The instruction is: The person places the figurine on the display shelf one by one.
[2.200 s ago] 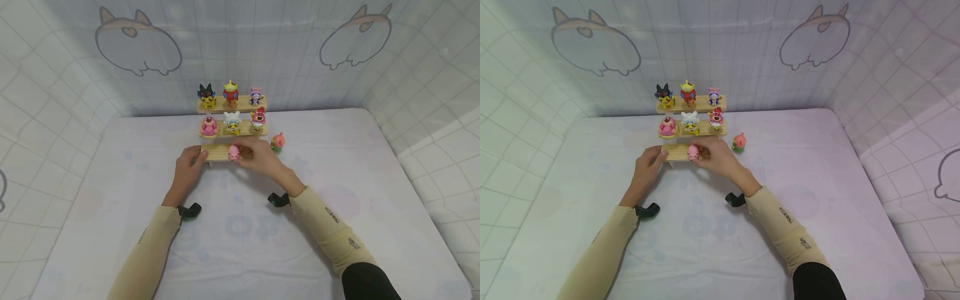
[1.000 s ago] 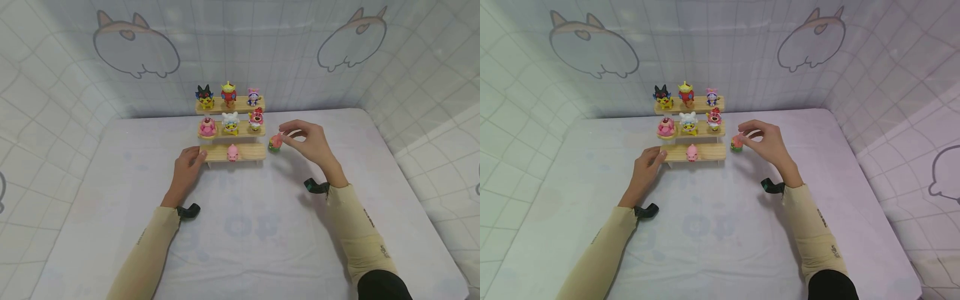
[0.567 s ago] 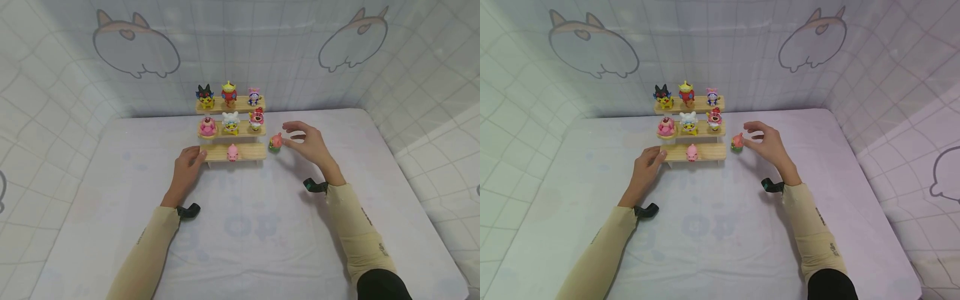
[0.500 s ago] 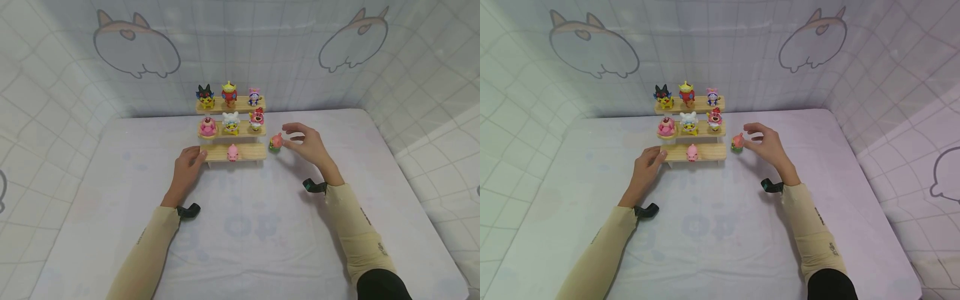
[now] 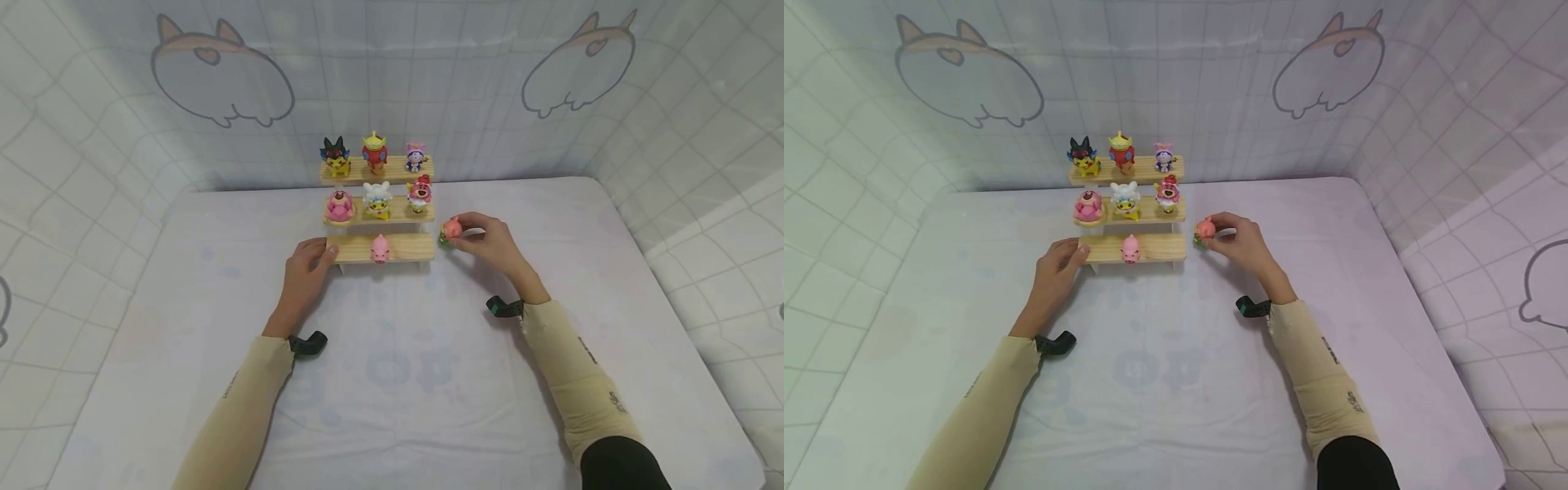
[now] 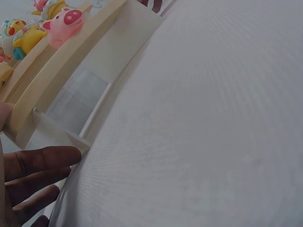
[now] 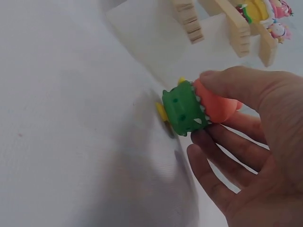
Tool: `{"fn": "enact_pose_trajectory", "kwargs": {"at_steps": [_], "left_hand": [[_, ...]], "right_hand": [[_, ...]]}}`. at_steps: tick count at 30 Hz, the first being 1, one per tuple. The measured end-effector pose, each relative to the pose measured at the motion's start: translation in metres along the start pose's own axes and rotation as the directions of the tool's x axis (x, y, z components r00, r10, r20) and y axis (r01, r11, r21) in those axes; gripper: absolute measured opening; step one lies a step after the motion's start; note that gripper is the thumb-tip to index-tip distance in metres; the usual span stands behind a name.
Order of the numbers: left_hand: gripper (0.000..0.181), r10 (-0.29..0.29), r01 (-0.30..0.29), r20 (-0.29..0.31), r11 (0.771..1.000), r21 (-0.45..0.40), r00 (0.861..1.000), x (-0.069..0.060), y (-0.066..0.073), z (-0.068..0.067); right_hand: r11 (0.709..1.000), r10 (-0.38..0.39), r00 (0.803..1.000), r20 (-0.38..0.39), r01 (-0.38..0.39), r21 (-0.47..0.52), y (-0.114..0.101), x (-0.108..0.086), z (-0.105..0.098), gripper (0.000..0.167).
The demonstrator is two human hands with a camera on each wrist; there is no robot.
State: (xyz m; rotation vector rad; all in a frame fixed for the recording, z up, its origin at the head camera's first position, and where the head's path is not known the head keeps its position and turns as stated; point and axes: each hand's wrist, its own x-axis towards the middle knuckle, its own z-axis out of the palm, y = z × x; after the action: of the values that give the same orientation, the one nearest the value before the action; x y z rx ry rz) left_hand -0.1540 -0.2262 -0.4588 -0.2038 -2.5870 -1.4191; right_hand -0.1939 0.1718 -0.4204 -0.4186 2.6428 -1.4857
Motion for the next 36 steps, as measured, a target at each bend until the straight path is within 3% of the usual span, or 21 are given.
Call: {"fn": "enact_pose_trajectory", "kwargs": {"at_steps": [13, 24, 30, 36], "left_hand": [[0.042, -0.011, 0.011, 0.009, 1.0, 0.014, 1.0, 0.002, 0.002, 0.001], [0.043, -0.001, 0.001, 0.004, 1.0, 0.023, 1.0, -0.001, 0.007, 0.0], [0.04, 0.01, -0.01, -0.003, 1.0, 0.007, 1.0, -0.001, 0.006, 0.0], [0.038, 0.007, -0.007, -0.014, 1.0, -0.002, 1.0, -0.001, 0.005, 0.0]], "right_hand": [[1.0, 0.016, 0.999, -0.028, -0.016, 0.01, 0.001, -0.001, 0.004, 0.048], [1.0, 0.016, 0.998, -0.064, -0.015, 0.017, -0.036, -0.012, -0.004, 0.04], [0.998, -0.021, 0.991, -0.129, 0.027, 0.048, -0.02, -0.007, -0.01, 0.04], [0.998, -0.05, 0.994, -0.097, 0.053, 0.033, -0.015, -0.004, -0.011, 0.041]]}}
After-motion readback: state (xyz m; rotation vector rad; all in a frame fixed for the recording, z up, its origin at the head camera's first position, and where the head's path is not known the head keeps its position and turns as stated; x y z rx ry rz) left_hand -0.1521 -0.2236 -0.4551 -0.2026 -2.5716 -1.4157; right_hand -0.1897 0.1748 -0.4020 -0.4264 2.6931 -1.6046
